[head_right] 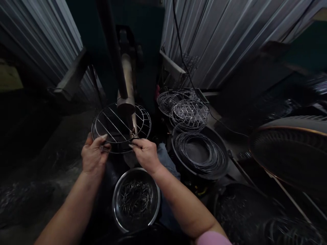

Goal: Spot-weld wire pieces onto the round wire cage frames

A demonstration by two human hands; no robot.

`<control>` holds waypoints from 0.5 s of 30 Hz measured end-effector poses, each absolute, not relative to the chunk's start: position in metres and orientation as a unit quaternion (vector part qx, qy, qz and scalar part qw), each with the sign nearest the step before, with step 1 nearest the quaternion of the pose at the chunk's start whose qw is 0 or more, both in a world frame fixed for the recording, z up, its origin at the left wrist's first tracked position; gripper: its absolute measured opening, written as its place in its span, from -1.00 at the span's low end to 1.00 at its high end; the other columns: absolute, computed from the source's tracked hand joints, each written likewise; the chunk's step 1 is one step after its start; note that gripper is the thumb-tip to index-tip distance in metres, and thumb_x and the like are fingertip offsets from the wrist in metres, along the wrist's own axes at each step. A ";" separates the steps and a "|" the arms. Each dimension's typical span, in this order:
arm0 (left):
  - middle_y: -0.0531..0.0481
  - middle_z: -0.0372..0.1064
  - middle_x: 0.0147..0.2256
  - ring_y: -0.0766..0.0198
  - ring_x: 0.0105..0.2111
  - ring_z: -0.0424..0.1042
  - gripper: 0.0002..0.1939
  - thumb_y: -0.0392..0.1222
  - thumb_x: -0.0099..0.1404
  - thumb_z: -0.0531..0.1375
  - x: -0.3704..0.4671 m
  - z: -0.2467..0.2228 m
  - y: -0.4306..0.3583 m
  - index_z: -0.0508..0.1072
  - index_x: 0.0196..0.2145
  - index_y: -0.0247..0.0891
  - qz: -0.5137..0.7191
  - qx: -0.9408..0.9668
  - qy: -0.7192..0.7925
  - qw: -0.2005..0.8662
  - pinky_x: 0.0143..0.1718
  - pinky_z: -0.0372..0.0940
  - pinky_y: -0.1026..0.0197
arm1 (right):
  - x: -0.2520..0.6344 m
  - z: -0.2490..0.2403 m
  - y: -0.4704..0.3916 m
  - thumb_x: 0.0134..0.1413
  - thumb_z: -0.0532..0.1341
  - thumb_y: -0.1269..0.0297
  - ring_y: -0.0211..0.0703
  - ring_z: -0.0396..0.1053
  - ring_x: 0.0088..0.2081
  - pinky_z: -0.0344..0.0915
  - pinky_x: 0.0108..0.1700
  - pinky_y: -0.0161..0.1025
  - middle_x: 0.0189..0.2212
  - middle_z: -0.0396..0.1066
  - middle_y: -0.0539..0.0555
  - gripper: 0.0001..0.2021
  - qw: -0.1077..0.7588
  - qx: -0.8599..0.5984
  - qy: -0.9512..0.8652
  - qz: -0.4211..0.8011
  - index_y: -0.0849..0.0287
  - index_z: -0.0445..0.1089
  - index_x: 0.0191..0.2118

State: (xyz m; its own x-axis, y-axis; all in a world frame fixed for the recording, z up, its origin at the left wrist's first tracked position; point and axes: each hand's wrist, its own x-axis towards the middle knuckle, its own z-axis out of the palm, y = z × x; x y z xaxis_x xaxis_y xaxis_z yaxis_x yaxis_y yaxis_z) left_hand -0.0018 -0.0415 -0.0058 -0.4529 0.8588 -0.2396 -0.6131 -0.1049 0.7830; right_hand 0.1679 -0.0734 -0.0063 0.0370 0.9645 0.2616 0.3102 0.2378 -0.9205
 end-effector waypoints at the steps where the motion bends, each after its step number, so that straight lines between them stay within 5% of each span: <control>1: 0.15 0.23 -0.40 0.48 -0.51 0.25 -0.54 -0.43 -0.26 0.37 -0.002 -0.004 -0.042 0.32 -0.36 -0.24 0.733 0.139 0.441 0.498 -0.60 0.08 0.42 | 0.163 -0.008 -0.072 0.00 0.25 0.32 -0.23 0.39 -0.43 0.33 -0.29 -0.30 -0.51 0.46 0.00 -0.89 0.496 -0.529 -0.612 0.314 0.13 0.56 -0.41; 9: 0.15 0.22 -0.39 0.48 -0.51 0.25 -0.52 -0.42 -0.26 0.39 -0.003 -0.007 -0.040 0.35 -0.34 -0.21 0.737 0.138 0.440 0.494 -0.59 0.11 0.41 | 0.143 -0.022 -0.074 0.06 0.22 0.25 -0.25 0.38 -0.51 0.34 -0.46 -0.33 -0.48 0.49 0.00 -0.80 0.559 -0.553 -0.504 0.357 0.14 0.55 -0.23; 15: 0.15 0.21 -0.36 0.50 -0.50 0.24 -0.52 -0.43 -0.23 0.40 0.001 -0.011 -0.044 0.37 -0.31 -0.21 0.733 0.136 0.435 0.505 -0.59 0.10 0.44 | 0.142 -0.034 -0.077 0.01 0.26 0.24 -0.28 0.39 -0.56 0.32 -0.57 -0.37 -0.48 0.46 0.00 -0.84 0.604 -0.531 -0.432 0.408 0.20 0.51 -0.32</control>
